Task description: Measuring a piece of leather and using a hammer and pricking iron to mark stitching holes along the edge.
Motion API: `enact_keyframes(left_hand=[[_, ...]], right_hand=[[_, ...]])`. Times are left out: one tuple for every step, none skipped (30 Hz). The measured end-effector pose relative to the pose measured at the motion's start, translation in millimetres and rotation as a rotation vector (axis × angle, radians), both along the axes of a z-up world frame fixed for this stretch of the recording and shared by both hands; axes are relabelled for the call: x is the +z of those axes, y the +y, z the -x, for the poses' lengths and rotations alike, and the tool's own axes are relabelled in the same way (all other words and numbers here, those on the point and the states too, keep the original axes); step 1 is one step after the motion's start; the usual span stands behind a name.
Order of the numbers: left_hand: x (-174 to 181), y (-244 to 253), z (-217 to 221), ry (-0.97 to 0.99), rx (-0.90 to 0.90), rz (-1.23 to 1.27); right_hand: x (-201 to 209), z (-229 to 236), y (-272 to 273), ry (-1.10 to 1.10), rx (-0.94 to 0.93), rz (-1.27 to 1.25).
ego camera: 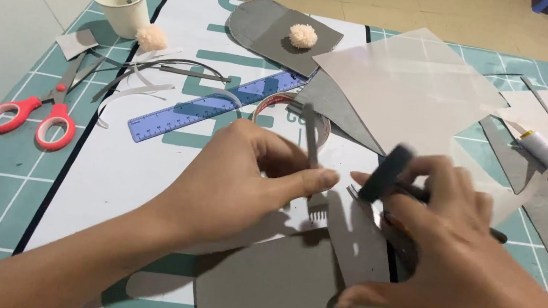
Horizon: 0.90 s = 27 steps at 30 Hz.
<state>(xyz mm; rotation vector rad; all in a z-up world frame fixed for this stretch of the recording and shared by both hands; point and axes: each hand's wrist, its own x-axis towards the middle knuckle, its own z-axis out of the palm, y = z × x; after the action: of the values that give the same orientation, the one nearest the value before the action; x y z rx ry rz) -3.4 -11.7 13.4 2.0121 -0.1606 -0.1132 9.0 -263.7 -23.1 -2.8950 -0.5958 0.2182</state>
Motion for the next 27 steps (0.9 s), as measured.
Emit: enact_keyframes(left_hand=[[3, -1, 0, 0.139, 0.042, -0.016], [6, -3, -1, 0.138, 0.04, -0.016], [8, -4, -1, 0.22, 0.059, -0.016], [10, -6, -1, 0.301, 0.079, -0.016], [8, -6, -1, 0.299, 0.077, -0.016], [6, -6, -1, 0.294, 0.057, -0.014], [4, -6, -1, 0.291, 0.037, -0.012], [3, -6, -2, 0.29, 0.035, -0.012], [1, -7, -3, 0.288, 0.035, -0.013], [0, -7, -4, 0.286, 0.035, -0.013], [-1, -7, -4, 0.286, 0.035, -0.013], [-2, -7, -4, 0.249, 0.023, -0.029], [-3, -6, -4, 0.213, 0.013, -0.043], [-3, -8, -4, 0.216, 0.014, -0.043], [-3, -9, -5, 0.243, 0.022, -0.027], [-1, -10, -6, 0.27, 0.031, -0.011], [1, -10, -6, 0.268, 0.032, -0.012], [3, -10, -6, 0.282, 0.031, -0.019], [5, -10, -6, 0.297, 0.028, -0.025], [2, -9, -6, 0.296, 0.028, -0.024], [-1, -8, -6, 0.274, 0.02, -0.009], [-4, -6, -5, 0.252, 0.011, 0.005], [-3, -6, -5, 0.255, 0.011, 0.005], [-2, -7, -4, 0.237, 0.004, -0.014], [0, -7, -4, 0.214, -0.004, -0.033], [-2, -6, -5, 0.211, -0.003, -0.033], [-5, -6, -6, 0.207, -0.003, -0.002]], right_hand=[[-8, -2, -2, -0.005, 0.058, 0.077], [-6, -3, -2, -0.006, 0.055, 0.077], [-5, -3, -1, 0.015, 0.051, 0.084], [-4, -3, 0, 0.036, 0.047, 0.091], [-3, -4, 1, 0.034, 0.045, 0.091], [-2, -4, 2, 0.062, 0.04, 0.106], [-1, -4, 3, 0.092, 0.035, 0.121], [-1, -5, 3, 0.091, 0.034, 0.121], [0, -6, 3, 0.106, 0.023, 0.13], [-1, -6, 4, 0.121, 0.012, 0.14], [0, -6, 4, 0.121, 0.011, 0.139], [0, -7, 4, 0.134, 0.0, 0.143], [0, -7, 4, 0.15, -0.01, 0.148], [0, -6, 5, 0.152, -0.009, 0.148], [0, -6, 5, 0.157, -0.015, 0.148], [1, -6, 6, 0.162, -0.02, 0.148], [0, -7, 6, 0.159, -0.019, 0.147], [0, -7, 6, 0.165, -0.022, 0.168], [-1, -8, 6, 0.172, -0.026, 0.19], [0, -8, 5, 0.171, -0.027, 0.192], [-1, -8, 5, 0.177, -0.03, 0.186], [-1, -8, 5, 0.183, -0.033, 0.181], [-2, -7, 4, 0.186, -0.033, 0.181], [-4, -6, 3, 0.174, -0.013, 0.174], [-4, -7, 1, 0.156, 0.008, 0.167], [-4, -7, 1, 0.153, 0.008, 0.166], [-5, -7, 1, 0.142, 0.012, 0.153]])
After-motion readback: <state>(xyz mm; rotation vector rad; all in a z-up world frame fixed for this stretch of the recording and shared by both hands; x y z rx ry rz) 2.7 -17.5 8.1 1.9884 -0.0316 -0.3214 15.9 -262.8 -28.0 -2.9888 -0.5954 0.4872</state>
